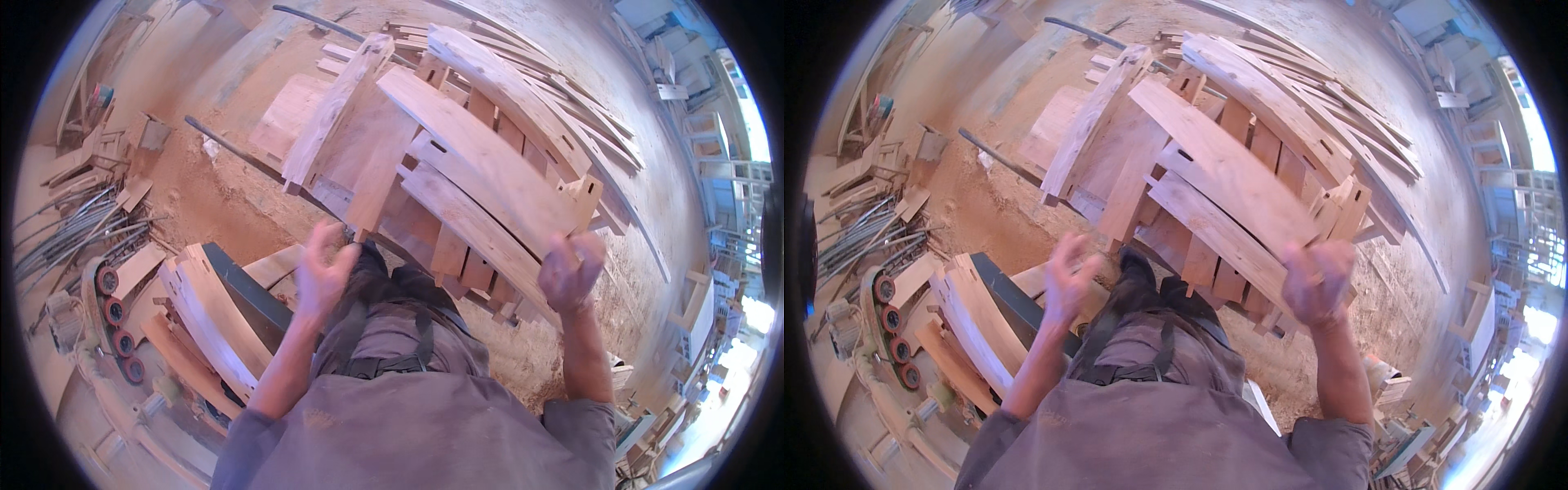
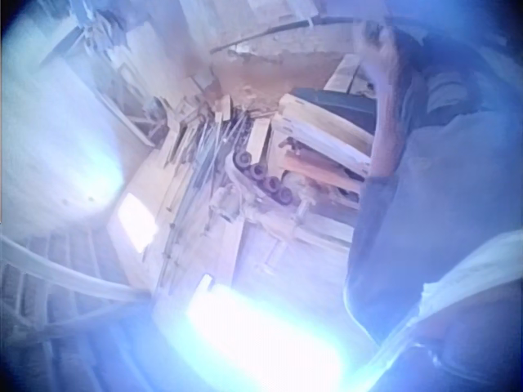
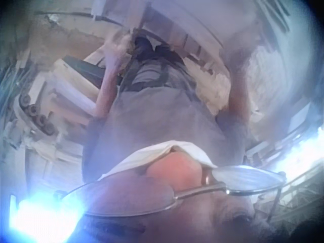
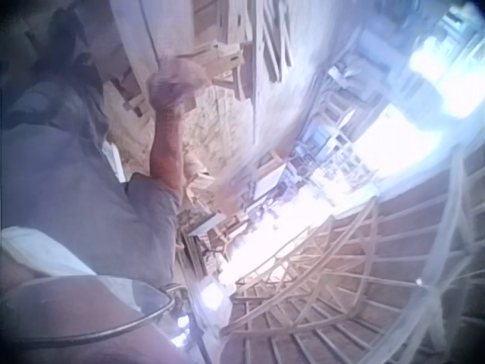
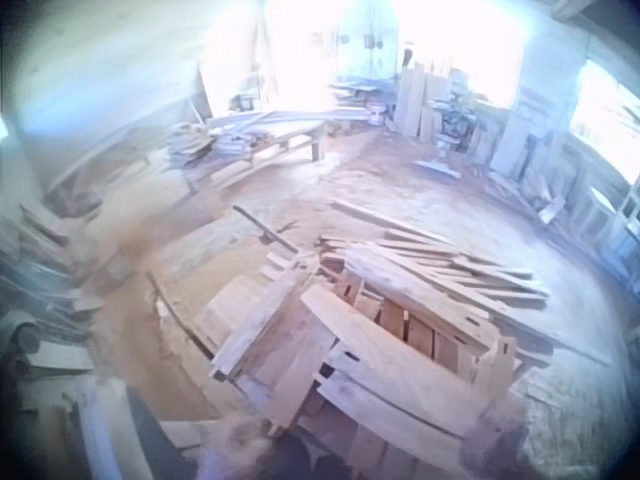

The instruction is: The person picks up a curved wooden component from a pile, feeds it into a machine shaper to cut a groove, checks the alignment with a square tool, and sorts through a stack of wooden parts.

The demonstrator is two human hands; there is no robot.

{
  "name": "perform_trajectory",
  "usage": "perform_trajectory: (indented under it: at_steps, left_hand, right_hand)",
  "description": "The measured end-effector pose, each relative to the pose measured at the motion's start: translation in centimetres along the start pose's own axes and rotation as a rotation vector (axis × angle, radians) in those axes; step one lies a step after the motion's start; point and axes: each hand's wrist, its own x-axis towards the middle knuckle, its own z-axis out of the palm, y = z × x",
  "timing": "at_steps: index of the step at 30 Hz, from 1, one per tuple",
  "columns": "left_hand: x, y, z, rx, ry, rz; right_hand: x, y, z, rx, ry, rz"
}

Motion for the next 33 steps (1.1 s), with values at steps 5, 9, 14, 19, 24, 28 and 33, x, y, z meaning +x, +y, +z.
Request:
perform_trajectory:
  at_steps: [5, 9, 14, 19, 24, 28, 33]
  left_hand:
    - [3.8, 9.5, 8.4, -1.058, -0.41, -0.283]
    - [4.1, 9.1, 9.8, -1.137, -0.272, -0.378]
    - [3.8, 5.4, 7.0, -1.399, -0.514, -0.468]
    - [3.1, 4.9, 6.3, -1.494, -0.599, -0.467]
    - [3.4, 3.5, 7.0, -1.627, -0.639, -0.392]
    - [3.3, 2.2, 7.0, -1.654, -0.632, -0.343]
    - [3.4, -0.3, 6.9, -1.597, -0.631, -0.365]
  right_hand:
    - [1.3, -7.8, 1.4, 0.245, -0.176, -0.289]
    - [2.6, -10.2, 1.4, 0.521, -0.199, -0.231]
    - [2.1, -12.5, 1.2, 0.584, -0.14, 0.323]
    - [1.6, -14.1, 3.7, 1.425, -0.278, 1.342]
    - [2.3, -14.4, 5.5, 2.148, -0.348, 1.57]
    - [1.9, -14.7, 6.4, 2.172, -0.408, 1.611]
    - [1.8, -16.0, 7.1, 1.961, -0.467, 1.648]
